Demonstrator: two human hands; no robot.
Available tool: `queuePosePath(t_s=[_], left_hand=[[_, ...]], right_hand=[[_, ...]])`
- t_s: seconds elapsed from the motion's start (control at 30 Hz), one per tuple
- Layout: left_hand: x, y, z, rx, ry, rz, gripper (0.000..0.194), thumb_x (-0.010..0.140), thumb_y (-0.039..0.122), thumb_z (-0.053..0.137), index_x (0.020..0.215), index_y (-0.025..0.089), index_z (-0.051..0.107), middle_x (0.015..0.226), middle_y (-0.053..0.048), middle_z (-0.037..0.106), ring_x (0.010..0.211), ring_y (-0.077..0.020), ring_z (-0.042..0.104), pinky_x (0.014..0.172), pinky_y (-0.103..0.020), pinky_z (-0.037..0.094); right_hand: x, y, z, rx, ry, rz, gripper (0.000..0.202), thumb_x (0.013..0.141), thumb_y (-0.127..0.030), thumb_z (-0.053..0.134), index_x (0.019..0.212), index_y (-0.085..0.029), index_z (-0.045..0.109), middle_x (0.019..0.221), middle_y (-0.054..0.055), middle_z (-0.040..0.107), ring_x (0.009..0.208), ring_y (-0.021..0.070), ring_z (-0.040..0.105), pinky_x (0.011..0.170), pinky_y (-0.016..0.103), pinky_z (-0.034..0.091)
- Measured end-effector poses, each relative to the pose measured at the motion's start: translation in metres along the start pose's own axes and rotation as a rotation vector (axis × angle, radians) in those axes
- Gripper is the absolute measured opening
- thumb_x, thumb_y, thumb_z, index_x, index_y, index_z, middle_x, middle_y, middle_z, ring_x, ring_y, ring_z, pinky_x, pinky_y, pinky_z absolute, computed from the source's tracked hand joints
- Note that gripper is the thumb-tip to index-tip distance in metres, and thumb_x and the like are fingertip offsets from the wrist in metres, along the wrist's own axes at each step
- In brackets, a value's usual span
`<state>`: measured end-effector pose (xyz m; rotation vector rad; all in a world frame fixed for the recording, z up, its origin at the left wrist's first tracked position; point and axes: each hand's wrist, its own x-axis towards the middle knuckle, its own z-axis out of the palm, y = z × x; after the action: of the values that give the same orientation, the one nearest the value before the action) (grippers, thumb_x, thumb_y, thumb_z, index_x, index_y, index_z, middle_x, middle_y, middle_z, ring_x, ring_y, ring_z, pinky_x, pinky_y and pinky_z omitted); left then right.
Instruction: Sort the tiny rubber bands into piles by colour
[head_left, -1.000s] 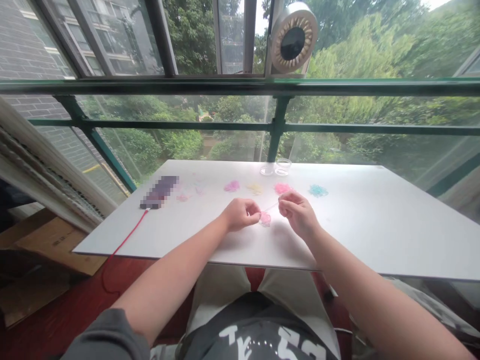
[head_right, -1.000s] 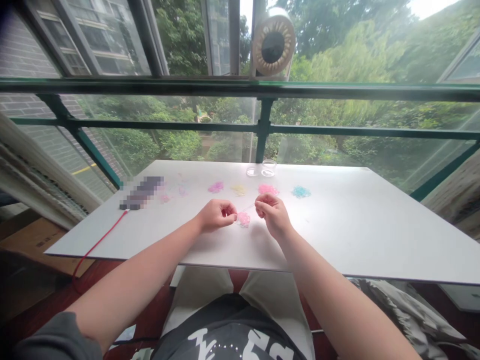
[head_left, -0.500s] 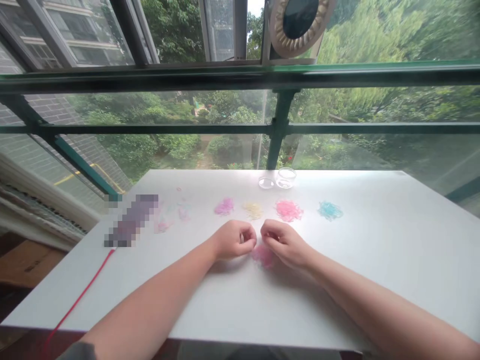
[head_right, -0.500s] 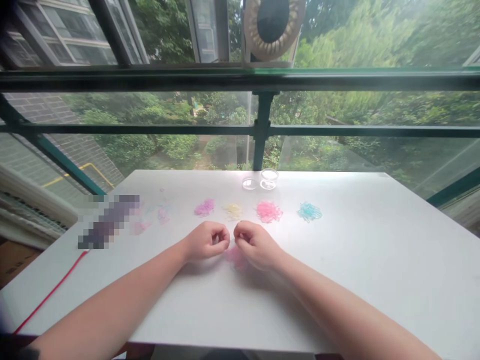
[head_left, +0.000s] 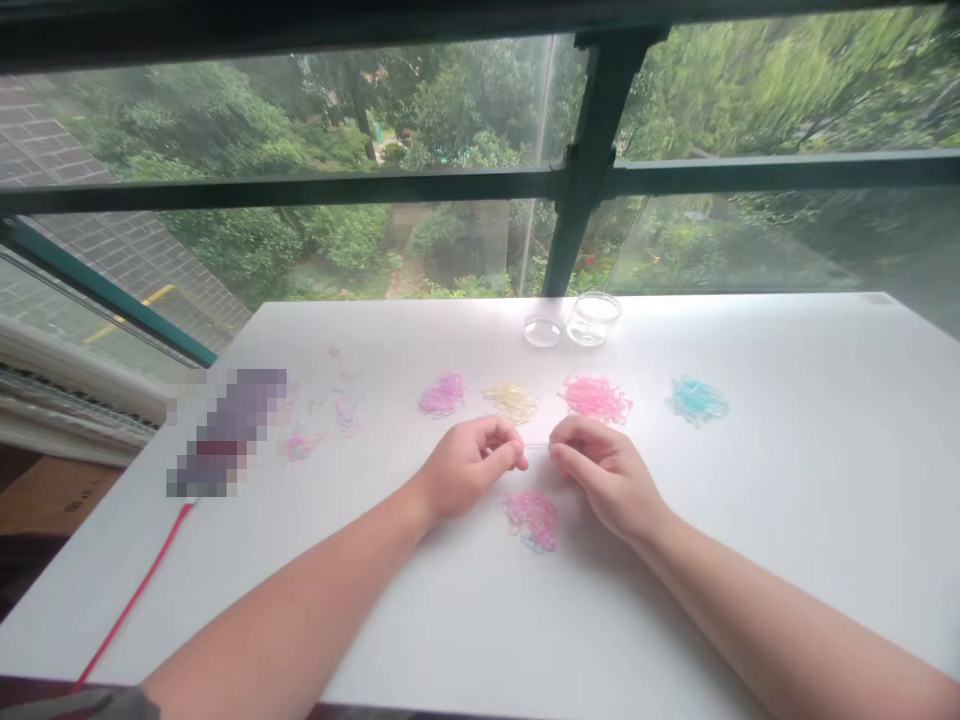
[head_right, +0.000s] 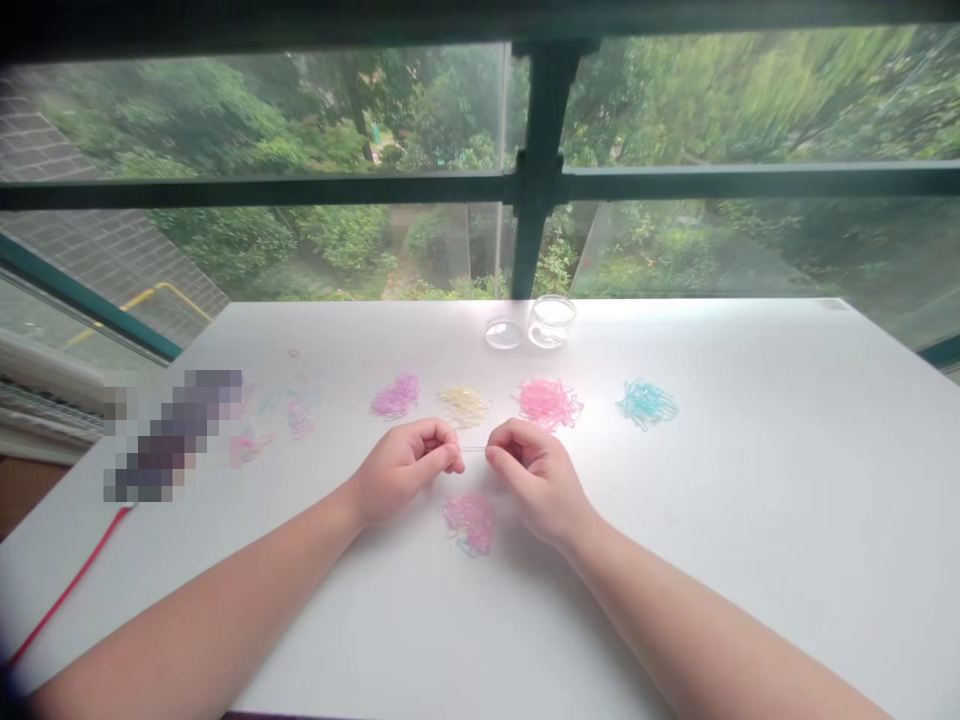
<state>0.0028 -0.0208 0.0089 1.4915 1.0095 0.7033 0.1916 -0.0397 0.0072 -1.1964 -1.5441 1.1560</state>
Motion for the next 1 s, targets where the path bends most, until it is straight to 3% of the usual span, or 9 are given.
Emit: queuePosePath(t_s=[0.17,0.27,0.47,0.67,1.0], left_hand=[[-0.0024,0.0016,0.0031,-0.012,0.028,-0.013,0.018,0.083,0.032,0.053,0.081,0.014,0.057,0.08,-0.005,0.065,0.075,-0.0136,0.059,0.07,-0.025,0.045],[-0.0023,0.0017,0.0021,-0.044,0.032,-0.005,0.018,0.083,0.031,0.054,0.08,0.014,0.057,0.078,-0.005,0.064,0.075,-0.0132,0.058,0.072,-0.026,0.045],[-0.0013,0.0041,0.0,-0.172,-0.042,0.014,0.017,0.082,0.028,0.055,0.075,0.013,0.056,0.072,-0.003,0.061,0.07,-0.0109,0.054,0.072,-0.025,0.044],[-0.0011,0.0052,-0.0002,-0.228,-0.133,-0.044,0.022,0.081,0.032,0.057,0.073,0.012,0.057,0.07,-0.003,0.061,0.068,-0.0109,0.053,0.07,-0.025,0.042],[-0.0007,0.0043,-0.0032,-0.2,-0.116,-0.057,0.025,0.084,0.035,0.053,0.076,0.012,0.061,0.072,-0.003,0.061,0.069,-0.0098,0.052,0.066,-0.022,0.04]], right_hand=[[-0.0028,-0.0041,0.0051,-0.085,-0.008,-0.002,0.012,0.081,-0.02,0.052,0.07,-0.018,0.055,0.065,-0.001,0.052,0.06,0.0112,0.046,0.057,0.026,0.037],[-0.004,-0.0028,0.0048,-0.083,0.004,-0.011,0.005,0.08,-0.02,0.054,0.081,-0.018,0.058,0.072,0.001,0.057,0.065,0.0128,0.052,0.059,0.026,0.041],[-0.0072,-0.0023,0.0075,-0.03,-0.031,-0.039,0.024,0.078,-0.019,0.058,0.103,-0.019,0.059,0.085,0.004,0.062,0.065,0.0123,0.055,0.061,0.028,0.046],[-0.0063,-0.0024,0.0106,0.052,-0.032,-0.026,0.017,0.081,-0.023,0.057,0.097,-0.018,0.062,0.079,0.004,0.064,0.068,0.0149,0.058,0.064,0.03,0.048],[-0.0047,-0.0049,0.0108,-0.053,-0.021,-0.009,0.008,0.081,-0.022,0.055,0.077,-0.018,0.06,0.072,0.002,0.063,0.065,0.0141,0.058,0.06,0.028,0.045]])
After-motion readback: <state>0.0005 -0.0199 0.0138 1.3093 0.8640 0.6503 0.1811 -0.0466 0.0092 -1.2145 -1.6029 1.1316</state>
